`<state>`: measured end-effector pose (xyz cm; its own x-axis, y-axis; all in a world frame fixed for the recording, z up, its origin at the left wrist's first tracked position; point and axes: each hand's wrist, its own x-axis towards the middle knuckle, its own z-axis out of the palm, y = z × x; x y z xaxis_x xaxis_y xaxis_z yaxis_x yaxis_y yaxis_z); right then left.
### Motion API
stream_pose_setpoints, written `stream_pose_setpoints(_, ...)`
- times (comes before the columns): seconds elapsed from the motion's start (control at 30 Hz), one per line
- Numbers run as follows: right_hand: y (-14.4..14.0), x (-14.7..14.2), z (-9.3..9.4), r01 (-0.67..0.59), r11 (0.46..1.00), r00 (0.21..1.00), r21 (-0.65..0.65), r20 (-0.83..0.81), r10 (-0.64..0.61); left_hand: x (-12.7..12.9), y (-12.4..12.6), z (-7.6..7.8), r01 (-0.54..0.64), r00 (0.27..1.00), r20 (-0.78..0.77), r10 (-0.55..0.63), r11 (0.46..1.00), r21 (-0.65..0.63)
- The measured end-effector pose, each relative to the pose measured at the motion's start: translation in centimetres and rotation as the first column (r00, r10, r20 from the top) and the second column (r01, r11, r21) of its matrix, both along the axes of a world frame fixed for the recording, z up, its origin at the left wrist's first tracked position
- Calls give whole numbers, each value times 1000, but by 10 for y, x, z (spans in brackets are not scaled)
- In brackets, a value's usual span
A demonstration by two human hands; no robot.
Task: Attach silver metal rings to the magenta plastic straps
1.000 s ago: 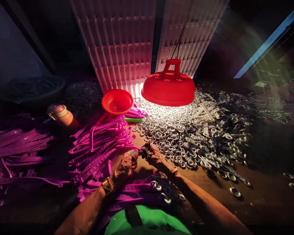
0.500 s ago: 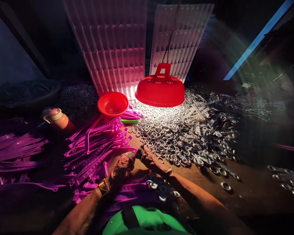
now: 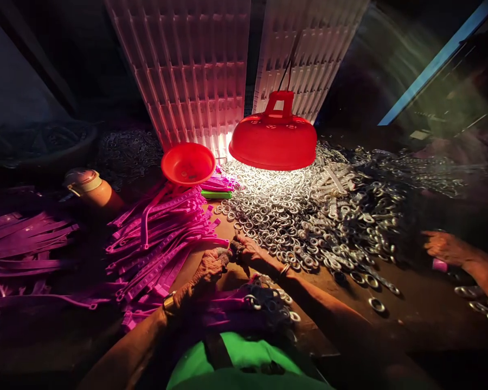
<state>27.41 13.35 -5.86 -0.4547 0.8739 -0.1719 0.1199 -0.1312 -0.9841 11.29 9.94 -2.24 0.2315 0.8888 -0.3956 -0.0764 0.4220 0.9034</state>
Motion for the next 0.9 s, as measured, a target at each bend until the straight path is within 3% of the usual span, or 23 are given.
stream_pose_setpoints(0.13,-4,-7,19,102,993,994,51,42,-104,0,7,3,24,1000,-17,-25,998,-66)
stream_pose_setpoints(0.23,-19,-7,45,-16,974,993,224,122,-12,-9,11,21,89,996,-9,-90,991,-97)
stream_pose_setpoints(0.3,-37,-3,61,-121,929,983,351,175,61,-17,8,40,187,981,-34,-189,981,-60)
stream_pose_setpoints(0.4,-74,5,75,-252,861,945,442,303,122,-27,-5,67,406,905,-133,-404,914,-15)
stream_pose_setpoints(0.47,-99,10,78,-294,839,891,458,450,67,-29,-18,77,517,841,-189,-507,856,5)
stream_pose_setpoints(0.57,-128,14,76,-300,825,818,480,574,-36,-27,-39,73,590,798,-104,-593,805,-60)
stream_pose_setpoints(0.7,-147,13,65,-299,849,803,436,595,-23,-23,-63,56,615,788,36,-615,784,-81)
stream_pose_setpoints(0.8,-152,12,58,-228,862,860,453,509,-40,-21,-73,52,589,808,3,-589,808,-6)
stream_pose_setpoints(0.9,-152,11,55,-88,943,942,321,336,-27,-19,-81,51,513,858,-10,-513,858,38)
